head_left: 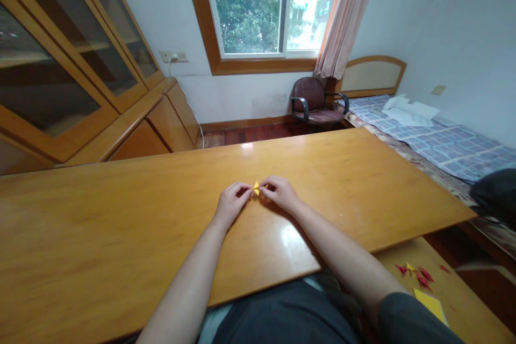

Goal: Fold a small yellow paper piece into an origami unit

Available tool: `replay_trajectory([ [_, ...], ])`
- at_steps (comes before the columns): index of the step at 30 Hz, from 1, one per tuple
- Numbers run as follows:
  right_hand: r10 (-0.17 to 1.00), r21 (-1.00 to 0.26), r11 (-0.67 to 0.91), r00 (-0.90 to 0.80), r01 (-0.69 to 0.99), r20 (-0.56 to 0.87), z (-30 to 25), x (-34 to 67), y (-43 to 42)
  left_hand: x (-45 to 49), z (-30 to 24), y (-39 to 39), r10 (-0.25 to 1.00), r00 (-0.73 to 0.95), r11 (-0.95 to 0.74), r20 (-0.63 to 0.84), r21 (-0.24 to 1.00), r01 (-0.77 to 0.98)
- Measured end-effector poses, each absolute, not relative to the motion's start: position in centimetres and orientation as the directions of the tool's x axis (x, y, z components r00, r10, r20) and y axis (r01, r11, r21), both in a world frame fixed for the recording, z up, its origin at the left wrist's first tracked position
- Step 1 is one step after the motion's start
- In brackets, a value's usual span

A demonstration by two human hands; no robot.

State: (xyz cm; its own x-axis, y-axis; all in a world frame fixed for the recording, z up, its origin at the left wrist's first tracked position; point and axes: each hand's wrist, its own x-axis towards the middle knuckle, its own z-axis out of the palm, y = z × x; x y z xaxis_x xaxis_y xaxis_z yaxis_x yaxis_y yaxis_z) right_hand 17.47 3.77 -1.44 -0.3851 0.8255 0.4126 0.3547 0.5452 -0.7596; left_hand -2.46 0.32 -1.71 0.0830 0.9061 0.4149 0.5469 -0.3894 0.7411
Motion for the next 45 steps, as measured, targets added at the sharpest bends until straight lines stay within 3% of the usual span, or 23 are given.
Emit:
replay_trajectory([
  [15, 0.816, -0.768, 0.548, -0.415, 0.332, 0.403, -1.4, 17.38, 3.78, -2.26, -1.31, 0.06, 0.865, 0.144, -0.469, 0.481, 0.675, 0.57],
  [26, 0.863, -0.866, 0.42, -0.416, 0.272, 0.288, -1.32, 17.64, 3.96, -2.55, -1.67, 0.4, 0.86, 0.089, -0.452, 0.503, 0.668, 0.592],
  [45, 0.841, -0.799, 0.509, -0.381, 0.32, 0.383, -2.06, 17.3, 4.26, -2.49, -1.38, 0.24, 0.896, 0.063, -0.39, 0.439, 0.712, 0.584],
])
